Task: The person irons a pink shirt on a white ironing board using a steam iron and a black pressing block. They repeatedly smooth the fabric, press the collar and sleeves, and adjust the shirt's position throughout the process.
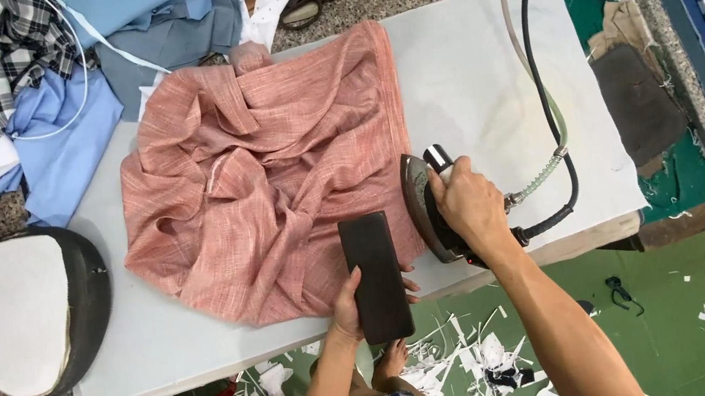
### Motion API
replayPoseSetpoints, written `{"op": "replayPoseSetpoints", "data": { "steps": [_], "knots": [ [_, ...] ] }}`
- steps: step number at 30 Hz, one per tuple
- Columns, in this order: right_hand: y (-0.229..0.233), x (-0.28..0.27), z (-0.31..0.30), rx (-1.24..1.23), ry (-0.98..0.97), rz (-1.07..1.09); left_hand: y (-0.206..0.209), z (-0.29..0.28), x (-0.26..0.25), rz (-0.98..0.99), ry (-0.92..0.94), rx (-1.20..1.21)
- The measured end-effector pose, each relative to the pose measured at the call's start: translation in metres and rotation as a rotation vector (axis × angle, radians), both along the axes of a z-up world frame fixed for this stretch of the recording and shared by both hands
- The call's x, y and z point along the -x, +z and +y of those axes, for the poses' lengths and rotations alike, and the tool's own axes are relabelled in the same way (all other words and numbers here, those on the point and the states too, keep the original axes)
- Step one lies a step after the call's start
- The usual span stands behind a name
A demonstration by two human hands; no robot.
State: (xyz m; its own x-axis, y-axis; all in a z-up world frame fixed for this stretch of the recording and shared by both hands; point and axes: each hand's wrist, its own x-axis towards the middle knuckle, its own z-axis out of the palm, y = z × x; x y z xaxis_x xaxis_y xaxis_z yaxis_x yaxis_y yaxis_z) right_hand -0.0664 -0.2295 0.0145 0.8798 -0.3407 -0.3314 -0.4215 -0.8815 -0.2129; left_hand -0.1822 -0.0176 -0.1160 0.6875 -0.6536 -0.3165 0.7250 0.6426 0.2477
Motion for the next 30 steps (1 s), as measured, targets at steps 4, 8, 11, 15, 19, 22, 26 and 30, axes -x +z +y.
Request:
{"op": "replayPoseSetpoints", "data": {
  "steps": [4,8,11,15,19,22,26,30],
  "knots": [
    [-0.004,-0.018,0.001,0.033,0.014,0.012,-0.006,-0.003,-0.003,-0.046,-0.069,-0.001],
    [-0.006,-0.031,0.000,0.050,0.014,-0.007,-0.002,-0.007,0.006,-0.032,-0.032,-0.037],
    [-0.012,-0.039,-0.001,0.068,0.016,-0.033,0.020,-0.007,0.007,-0.053,0.033,-0.135],
    [-0.024,-0.047,-0.008,0.067,0.021,-0.084,0.051,-0.017,0.004,-0.389,0.145,-0.538],
    [-0.041,-0.044,-0.019,0.030,0.022,-0.123,-0.016,-0.031,0.021,-0.549,0.243,-0.638],
    [-0.046,-0.030,-0.018,0.011,-0.006,-0.146,-0.025,-0.027,0.016,-0.678,0.319,-0.695],
    [-0.034,-0.004,-0.010,0.000,-0.012,-0.108,-0.037,-0.035,0.020,-0.755,0.362,-0.788],
    [-0.028,0.020,-0.007,-0.036,-0.021,-0.082,-0.025,-0.032,0.018,-0.695,0.338,-0.793]
  ]
}}
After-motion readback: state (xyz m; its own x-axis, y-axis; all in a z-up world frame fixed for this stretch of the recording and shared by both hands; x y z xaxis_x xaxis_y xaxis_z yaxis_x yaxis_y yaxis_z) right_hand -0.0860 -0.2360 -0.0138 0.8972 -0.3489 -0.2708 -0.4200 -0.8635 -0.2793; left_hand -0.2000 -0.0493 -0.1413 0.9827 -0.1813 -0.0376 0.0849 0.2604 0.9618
